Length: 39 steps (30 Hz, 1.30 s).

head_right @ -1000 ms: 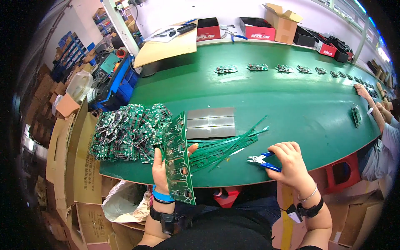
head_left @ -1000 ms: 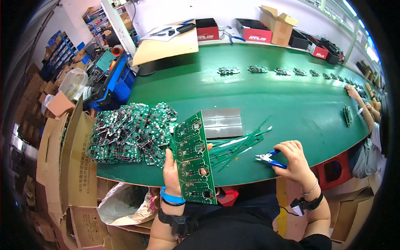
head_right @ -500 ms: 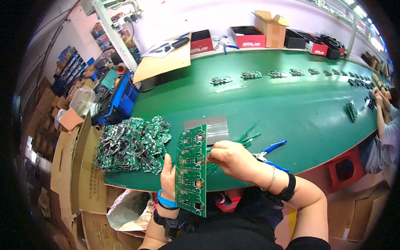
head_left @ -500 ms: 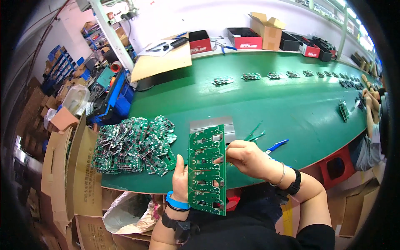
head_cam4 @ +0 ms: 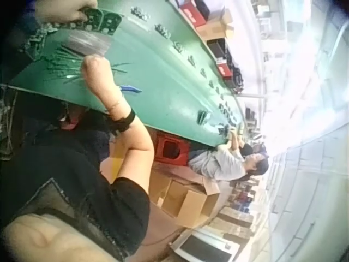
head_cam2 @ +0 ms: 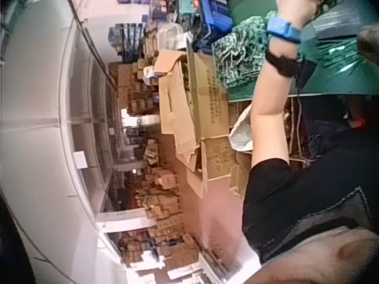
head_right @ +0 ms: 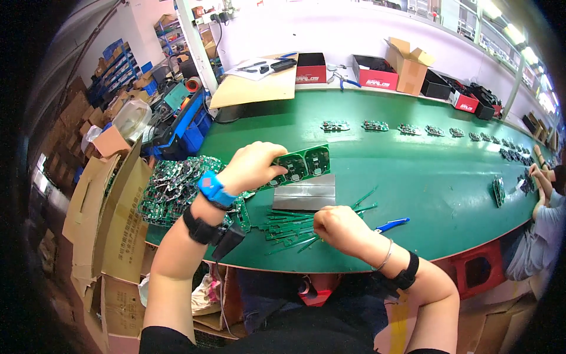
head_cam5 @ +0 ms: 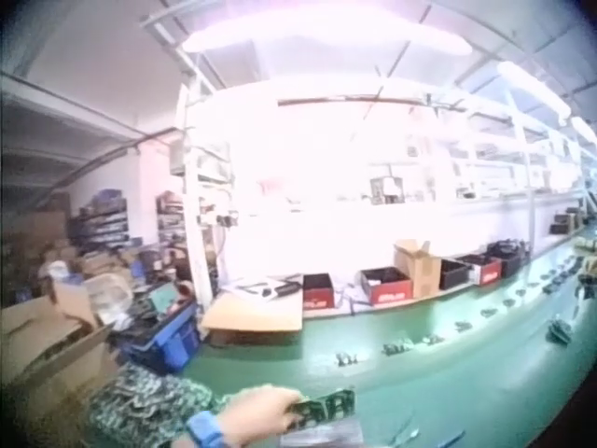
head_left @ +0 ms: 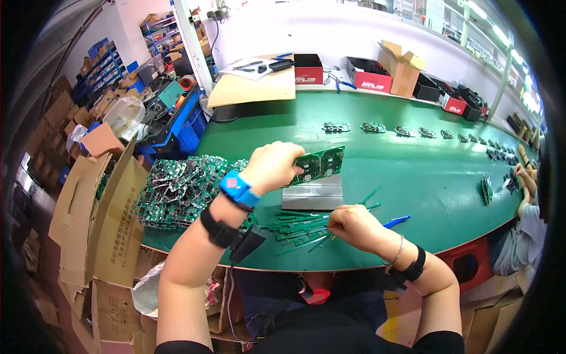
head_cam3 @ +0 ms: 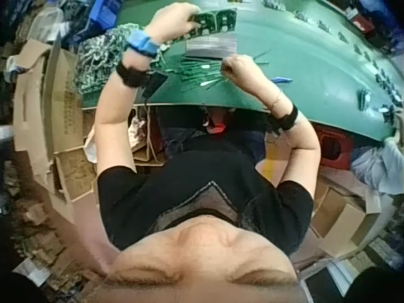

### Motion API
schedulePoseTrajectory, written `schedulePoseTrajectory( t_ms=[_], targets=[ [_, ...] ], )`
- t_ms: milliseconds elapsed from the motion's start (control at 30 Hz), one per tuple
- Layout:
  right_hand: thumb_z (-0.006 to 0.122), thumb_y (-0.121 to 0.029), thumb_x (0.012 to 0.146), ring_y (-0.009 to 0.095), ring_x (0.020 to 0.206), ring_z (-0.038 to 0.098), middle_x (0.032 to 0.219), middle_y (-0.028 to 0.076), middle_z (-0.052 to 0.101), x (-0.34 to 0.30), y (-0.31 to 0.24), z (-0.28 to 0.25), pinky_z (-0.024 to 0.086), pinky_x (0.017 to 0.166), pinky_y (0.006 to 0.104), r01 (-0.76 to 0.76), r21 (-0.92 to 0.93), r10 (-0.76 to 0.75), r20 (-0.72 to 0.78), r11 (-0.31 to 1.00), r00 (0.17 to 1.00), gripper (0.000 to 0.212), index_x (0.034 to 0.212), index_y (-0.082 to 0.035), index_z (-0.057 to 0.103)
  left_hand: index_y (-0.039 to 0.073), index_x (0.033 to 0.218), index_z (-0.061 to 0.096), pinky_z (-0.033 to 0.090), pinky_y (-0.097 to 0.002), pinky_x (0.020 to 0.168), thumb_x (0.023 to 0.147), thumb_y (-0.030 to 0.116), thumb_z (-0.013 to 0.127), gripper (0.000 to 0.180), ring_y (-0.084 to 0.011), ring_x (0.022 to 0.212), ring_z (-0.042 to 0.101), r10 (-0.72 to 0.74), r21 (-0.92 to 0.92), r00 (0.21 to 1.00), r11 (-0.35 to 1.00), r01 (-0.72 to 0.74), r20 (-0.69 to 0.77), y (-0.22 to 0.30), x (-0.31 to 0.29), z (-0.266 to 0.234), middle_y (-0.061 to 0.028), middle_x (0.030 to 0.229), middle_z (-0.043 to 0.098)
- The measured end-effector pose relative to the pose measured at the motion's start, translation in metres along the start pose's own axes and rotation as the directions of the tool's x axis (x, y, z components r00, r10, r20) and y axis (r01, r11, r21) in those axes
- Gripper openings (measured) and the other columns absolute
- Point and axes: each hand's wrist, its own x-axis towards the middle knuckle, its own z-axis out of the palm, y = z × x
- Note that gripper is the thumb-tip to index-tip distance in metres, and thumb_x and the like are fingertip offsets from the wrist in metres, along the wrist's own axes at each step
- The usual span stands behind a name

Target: Assembling and preparing electronic circuit boards on a production line, including trimming leads and organizing components.

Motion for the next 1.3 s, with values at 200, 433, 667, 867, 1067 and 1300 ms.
schedulePoseTrajectory(
  t_ms=[200, 433, 667, 867, 1067, 1300],
  targets=[
    [0.061, -0.012, 0.075, 0.032, 0.073, 0.059, 0.073, 0.014, 0.058, 0.001, 0.008, 0.016, 0.048, 0.066, 0.039, 0.023, -0.132, -0.026, -0.026, 0.991, 0.999, 0.012, 0.071, -0.002, 0.058, 0.01, 0.095, 0.064, 0.048, -0.0397, 0.074, 0.07, 0.024, 0.068, 0.029, -0.0304, 0.086, 0.06, 0.029, 0.073, 0.997, 0.997, -0.034, 0.072, 0.003, 0.02, 0.023, -0.0122, 0.09, 0.064],
    [0.055, -0.009, 0.072, 0.028, 0.075, 0.057, 0.074, 0.011, 0.055, 0.001, 0.016, 0.022, 0.047, 0.07, 0.0362, 0.096, -0.274, -0.091, 0.031, 0.957, 0.995, 0.006, 0.071, -0.004, 0.056, 0.011, 0.097, 0.064, 0.048, -0.0395, 0.074, 0.07, 0.024, 0.069, 0.031, -0.0306, 0.087, 0.06, 0.033, 0.07, 0.993, 0.997, -0.041, 0.11, 0.005, 0.032, 0.033, -0.0133, 0.091, 0.064],
    [0.056, -0.01, 0.072, 0.028, 0.074, 0.056, 0.074, 0.011, 0.054, -0.001, 0.023, 0.023, 0.047, 0.069, 0.0362, 0.128, -0.287, -0.121, 0.042, 0.949, 0.992, 0.007, 0.07, -0.004, 0.054, 0.011, 0.097, 0.065, 0.048, -0.0398, 0.074, 0.07, 0.024, 0.069, 0.03, -0.0309, 0.088, 0.06, 0.029, 0.078, 0.993, 0.996, -0.039, 0.118, 0.005, 0.037, 0.04, -0.0136, 0.091, 0.064],
    [0.061, -0.011, 0.072, 0.027, 0.074, 0.052, 0.072, 0.01, 0.05, 0.011, 0.02, -0.003, 0.045, 0.066, 0.0363, 0.081, -0.3, -0.189, -0.353, 0.951, 0.916, 0.012, 0.07, -0.005, 0.051, 0.009, 0.096, 0.064, 0.048, -0.0407, 0.073, 0.072, 0.026, 0.068, 0.03, -0.0318, 0.086, 0.061, 0.08, 0.069, 0.994, 0.994, -0.086, 0.081, -0.002, 0.037, 0.045, -0.0144, 0.088, 0.064],
    [0.06, -0.011, 0.075, 0.025, 0.079, 0.051, 0.079, 0.006, 0.05, 0.049, 0.049, -0.029, 0.041, 0.071, 0.0355, -0.006, -0.485, -0.205, -0.381, 0.875, 0.902, 0.02, 0.093, -0.008, 0.051, 0.009, 0.087, 0.063, 0.048, -0.0373, 0.063, 0.083, 0.031, 0.058, 0.023, -0.0301, 0.072, 0.06, 0.15, -0.346, 0.988, 0.925, -0.157, -0.047, -0.011, 0.037, 0.043, -0.0122, 0.076, 0.063],
    [0.06, -0.012, 0.078, 0.032, 0.081, 0.053, 0.08, 0.013, 0.052, 0.082, 0.088, -0.022, 0.044, 0.07, 0.0405, -0.058, -0.212, -0.05, -0.472, 0.976, 0.88, 0.015, 0.09, -0.005, 0.055, 0.013, 0.088, 0.067, 0.049, -0.0378, 0.066, 0.079, 0.035, 0.061, 0.024, -0.0297, 0.075, 0.061, -0.03, -0.066, 0.98, 0.998, 0.017, -0.197, -0.02, 0.054, 0.06, -0.0089, 0.078, 0.065]
  ],
)
